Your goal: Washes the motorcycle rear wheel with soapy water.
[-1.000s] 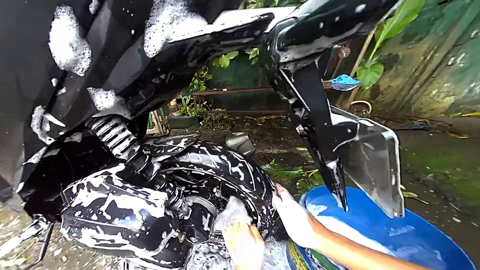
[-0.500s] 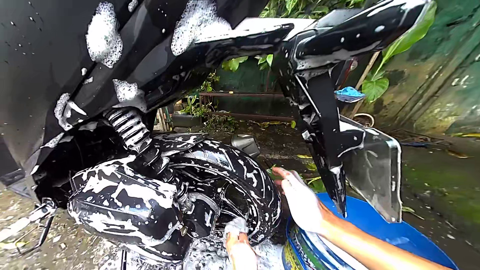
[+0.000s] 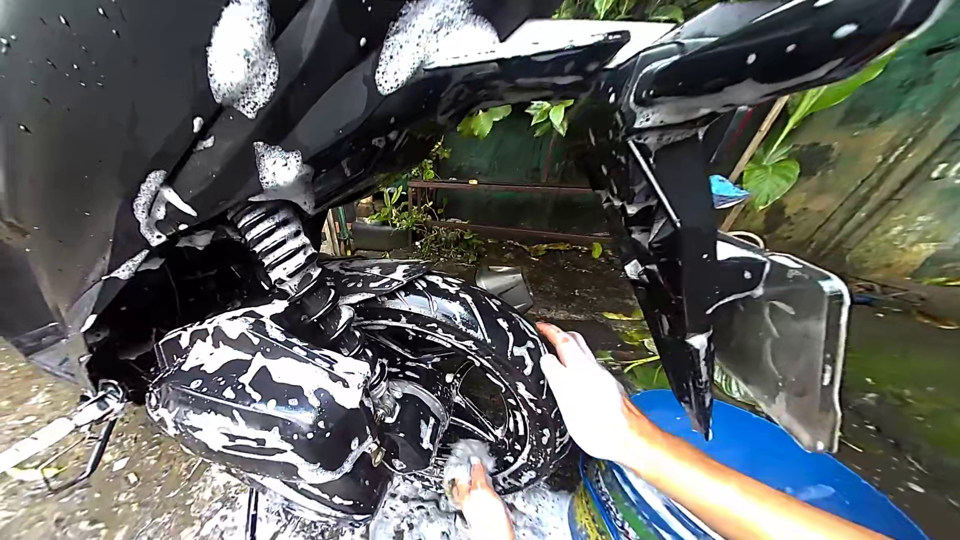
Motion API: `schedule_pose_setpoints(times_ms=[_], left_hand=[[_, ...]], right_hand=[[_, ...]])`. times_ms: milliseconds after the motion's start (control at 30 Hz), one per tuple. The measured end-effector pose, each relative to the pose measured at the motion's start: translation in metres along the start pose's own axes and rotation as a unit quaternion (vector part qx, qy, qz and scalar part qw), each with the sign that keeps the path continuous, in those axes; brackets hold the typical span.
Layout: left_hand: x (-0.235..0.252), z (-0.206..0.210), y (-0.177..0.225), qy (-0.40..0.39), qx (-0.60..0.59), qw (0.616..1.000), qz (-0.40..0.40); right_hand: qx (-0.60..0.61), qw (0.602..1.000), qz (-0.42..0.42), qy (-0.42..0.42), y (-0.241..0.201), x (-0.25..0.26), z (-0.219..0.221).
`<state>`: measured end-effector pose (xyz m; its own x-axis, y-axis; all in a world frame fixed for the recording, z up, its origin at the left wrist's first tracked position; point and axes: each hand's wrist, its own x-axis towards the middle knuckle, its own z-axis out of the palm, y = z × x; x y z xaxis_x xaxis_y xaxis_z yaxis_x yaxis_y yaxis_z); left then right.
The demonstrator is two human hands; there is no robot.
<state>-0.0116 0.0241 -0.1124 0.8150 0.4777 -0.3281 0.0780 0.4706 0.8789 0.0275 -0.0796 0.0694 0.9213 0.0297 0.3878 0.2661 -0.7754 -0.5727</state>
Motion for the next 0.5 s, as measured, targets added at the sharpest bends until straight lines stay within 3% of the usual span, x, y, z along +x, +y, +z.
schedule_pose_setpoints(times_ms=[67,133,200,300,400,500], left_hand=[[0.027,0.015,0.012,0.002,-0.015,1.000,0.004],[0.048,0.032,0.024,0.020,-0.115,0.992,-0.053],[0.055,0.037,0.021,0.014,-0.127,0.989,-0.072],[0.040,0.031,0.004,-0.013,0.068,0.997,-0.033],[0.006,0.019,0.003,-0.018,0.323,0.946,-0.024],[-0.010,0.013,0.020,0.007,0.409,0.909,0.085]], right_hand=[[-0.016,0.999,0.030,-0.013,-0.001,0.002,0.005],[-0.034,0.998,0.036,-0.028,0.000,-0.002,0.005],[-0.052,0.998,0.021,-0.033,0.003,-0.001,0.005],[-0.045,0.999,0.010,-0.027,0.005,0.002,0.004],[-0.042,0.999,-0.011,-0.004,0.013,-0.004,0.010],[-0.042,0.999,-0.023,0.010,0.017,-0.004,0.014]])
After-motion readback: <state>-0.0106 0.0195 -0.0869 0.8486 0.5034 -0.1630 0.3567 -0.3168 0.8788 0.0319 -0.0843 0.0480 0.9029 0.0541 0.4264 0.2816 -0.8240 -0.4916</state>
